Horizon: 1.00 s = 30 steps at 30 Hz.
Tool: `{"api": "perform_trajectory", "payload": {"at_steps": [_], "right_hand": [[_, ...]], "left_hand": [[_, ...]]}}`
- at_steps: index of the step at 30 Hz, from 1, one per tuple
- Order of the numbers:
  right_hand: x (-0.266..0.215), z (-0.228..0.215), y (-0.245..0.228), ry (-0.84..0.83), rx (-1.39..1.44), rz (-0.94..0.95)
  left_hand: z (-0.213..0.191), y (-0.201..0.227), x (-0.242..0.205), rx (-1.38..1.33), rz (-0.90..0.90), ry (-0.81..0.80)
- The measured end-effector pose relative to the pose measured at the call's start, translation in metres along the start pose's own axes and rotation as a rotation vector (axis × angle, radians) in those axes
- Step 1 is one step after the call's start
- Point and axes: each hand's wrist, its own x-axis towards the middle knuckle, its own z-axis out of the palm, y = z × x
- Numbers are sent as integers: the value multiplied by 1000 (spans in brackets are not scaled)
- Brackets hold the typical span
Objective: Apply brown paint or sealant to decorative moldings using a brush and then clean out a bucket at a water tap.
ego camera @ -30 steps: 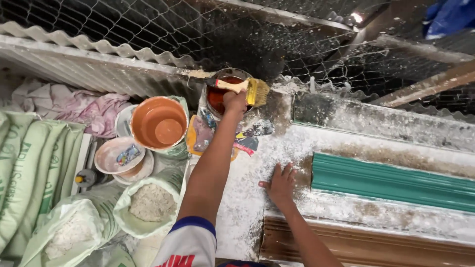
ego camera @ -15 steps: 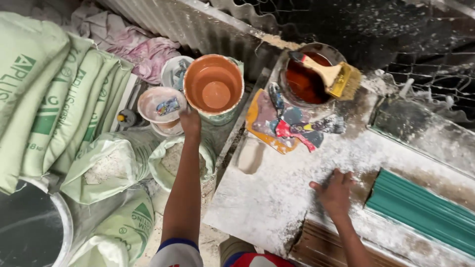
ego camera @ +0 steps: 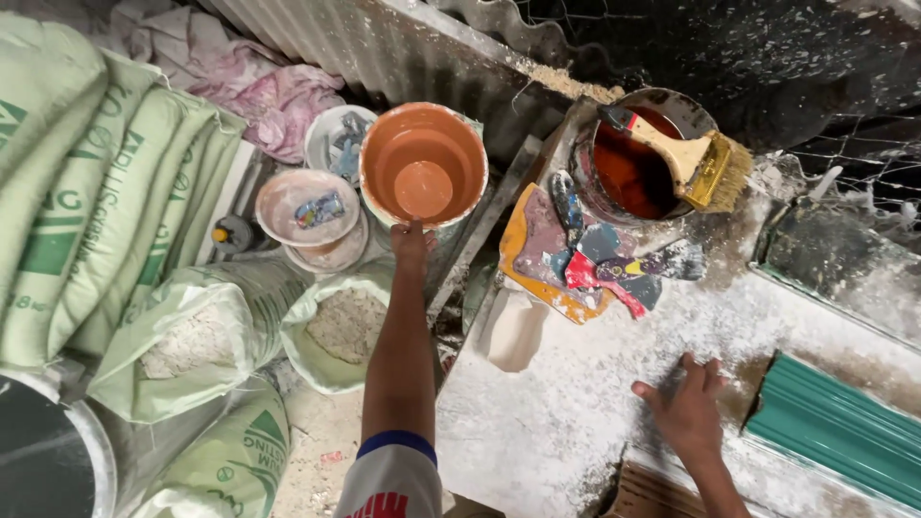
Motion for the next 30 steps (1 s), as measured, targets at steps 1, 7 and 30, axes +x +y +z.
{"api": "perform_trajectory", "payload": {"at_steps": [1,7,30], "right_hand": [[-2,-7,-10,1,4,1],[-7,-16,-27,-42,25,88],[-91,-190,-324,40,723,-1114]], "left_hand": [[0,0,1,3,3,-2],[-8,50,-61,-88,184,-39],[-160,237,-455,785,1689,307]]}}
